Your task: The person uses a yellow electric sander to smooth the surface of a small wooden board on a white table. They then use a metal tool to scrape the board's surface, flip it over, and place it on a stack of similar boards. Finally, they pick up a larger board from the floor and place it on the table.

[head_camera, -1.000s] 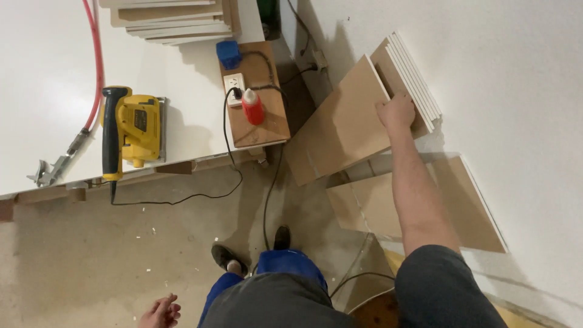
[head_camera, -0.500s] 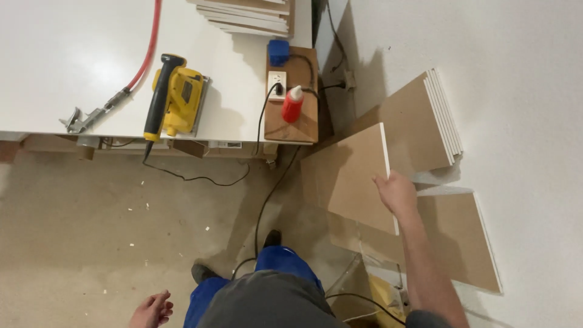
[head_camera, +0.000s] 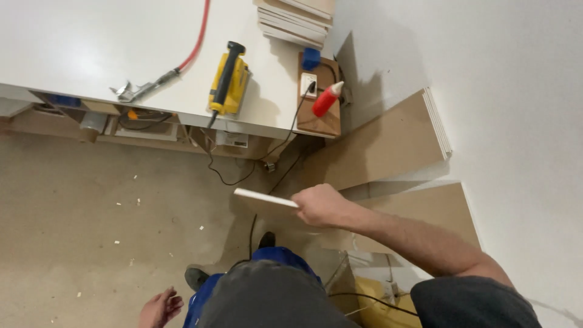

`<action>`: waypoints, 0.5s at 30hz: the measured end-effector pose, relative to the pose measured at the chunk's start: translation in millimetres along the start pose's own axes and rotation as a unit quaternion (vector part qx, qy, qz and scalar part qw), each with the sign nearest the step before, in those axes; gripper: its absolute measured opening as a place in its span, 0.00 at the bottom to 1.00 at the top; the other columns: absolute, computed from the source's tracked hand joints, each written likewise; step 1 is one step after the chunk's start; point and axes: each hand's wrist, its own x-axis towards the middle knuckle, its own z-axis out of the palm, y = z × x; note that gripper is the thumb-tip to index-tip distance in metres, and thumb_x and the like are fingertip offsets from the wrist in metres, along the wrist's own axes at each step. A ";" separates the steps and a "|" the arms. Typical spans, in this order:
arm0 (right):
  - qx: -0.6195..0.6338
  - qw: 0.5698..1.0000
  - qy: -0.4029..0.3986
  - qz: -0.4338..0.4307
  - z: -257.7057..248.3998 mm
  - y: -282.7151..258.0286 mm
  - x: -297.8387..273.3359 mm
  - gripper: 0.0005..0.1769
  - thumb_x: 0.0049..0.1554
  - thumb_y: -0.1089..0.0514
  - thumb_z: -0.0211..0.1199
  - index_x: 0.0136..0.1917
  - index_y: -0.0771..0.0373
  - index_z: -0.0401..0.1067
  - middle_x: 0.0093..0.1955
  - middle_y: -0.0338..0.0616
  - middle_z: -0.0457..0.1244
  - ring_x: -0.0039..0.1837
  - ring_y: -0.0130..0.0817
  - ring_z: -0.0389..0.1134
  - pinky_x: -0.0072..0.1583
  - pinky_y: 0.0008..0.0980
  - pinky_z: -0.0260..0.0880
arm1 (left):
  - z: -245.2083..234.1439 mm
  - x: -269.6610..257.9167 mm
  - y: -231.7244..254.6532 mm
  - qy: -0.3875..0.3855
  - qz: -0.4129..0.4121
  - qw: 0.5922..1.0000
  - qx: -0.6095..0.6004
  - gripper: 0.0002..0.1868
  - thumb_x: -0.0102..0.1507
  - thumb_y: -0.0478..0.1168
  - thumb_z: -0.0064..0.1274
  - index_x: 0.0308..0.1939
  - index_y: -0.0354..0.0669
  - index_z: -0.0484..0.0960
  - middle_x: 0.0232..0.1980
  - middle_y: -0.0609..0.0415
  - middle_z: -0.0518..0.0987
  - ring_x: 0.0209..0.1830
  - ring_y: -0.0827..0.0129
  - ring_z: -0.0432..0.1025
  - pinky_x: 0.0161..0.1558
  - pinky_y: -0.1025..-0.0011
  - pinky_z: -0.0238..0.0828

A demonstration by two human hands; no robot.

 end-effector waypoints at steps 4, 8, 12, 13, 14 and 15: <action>-0.082 0.981 0.027 -0.176 -26.0 -93.9 9.5 0.15 0.60 0.45 0.60 0.38 0.56 0.69 0.36 0.40 0.68 0.38 0.48 0.70 0.39 0.47 0.67 | -2.5 -1.9 2.4 -0.047 -0.020 0.995 -0.088 0.26 0.71 0.49 0.49 0.56 0.22 0.76 0.50 0.26 0.81 0.45 0.43 0.77 0.47 0.55 0.76; -0.106 0.904 0.153 -0.384 -80.1 -156.3 -9.6 0.14 0.59 0.48 0.64 0.36 0.56 0.68 0.33 0.39 0.66 0.36 0.46 0.68 0.33 0.47 0.65 | -21.2 16.7 8.9 -0.089 -0.085 0.961 -0.246 0.61 0.59 0.76 0.41 0.74 0.20 0.56 0.66 0.20 0.69 0.59 0.36 0.72 0.57 0.45 0.71; -0.112 0.826 0.210 -0.511 -137.7 -173.3 -41.0 0.09 0.57 0.57 0.61 0.52 0.57 0.74 0.46 0.39 0.71 0.43 0.41 0.70 0.46 0.40 0.69 | -41.8 -76.2 75.1 -0.127 0.009 0.845 -0.520 0.66 0.52 0.89 0.27 0.74 0.40 0.61 0.76 0.38 0.66 0.74 0.43 0.62 0.71 0.43 0.59; -0.116 0.821 0.209 -0.518 -150.8 -172.1 -48.6 0.09 0.57 0.57 0.61 0.52 0.57 0.74 0.46 0.39 0.71 0.43 0.41 0.70 0.46 0.40 0.69 | -54.2 -95.9 93.4 -0.125 0.013 0.841 -0.526 0.66 0.52 0.89 0.27 0.74 0.40 0.61 0.76 0.38 0.66 0.74 0.43 0.62 0.71 0.43 0.59; -0.138 0.793 0.241 -0.543 -164.3 -170.2 -55.0 0.13 0.56 0.63 0.56 0.54 0.58 0.74 0.50 0.40 0.71 0.48 0.37 0.71 0.54 0.41 0.69 | -66.2 -115.1 112.1 -0.158 0.180 0.807 -0.539 0.57 0.54 0.84 0.37 0.73 0.48 0.67 0.72 0.45 0.71 0.70 0.47 0.66 0.67 0.46 0.63; -0.157 0.764 0.271 -0.564 -177.5 -166.8 -60.7 0.19 0.55 0.69 0.50 0.57 0.59 0.74 0.54 0.42 0.71 0.53 0.34 0.73 0.61 0.42 0.69 | -76.9 -133.6 130.5 -0.191 0.339 0.751 -0.533 0.49 0.55 0.79 0.47 0.71 0.56 0.73 0.67 0.51 0.76 0.65 0.50 0.70 0.63 0.49 0.67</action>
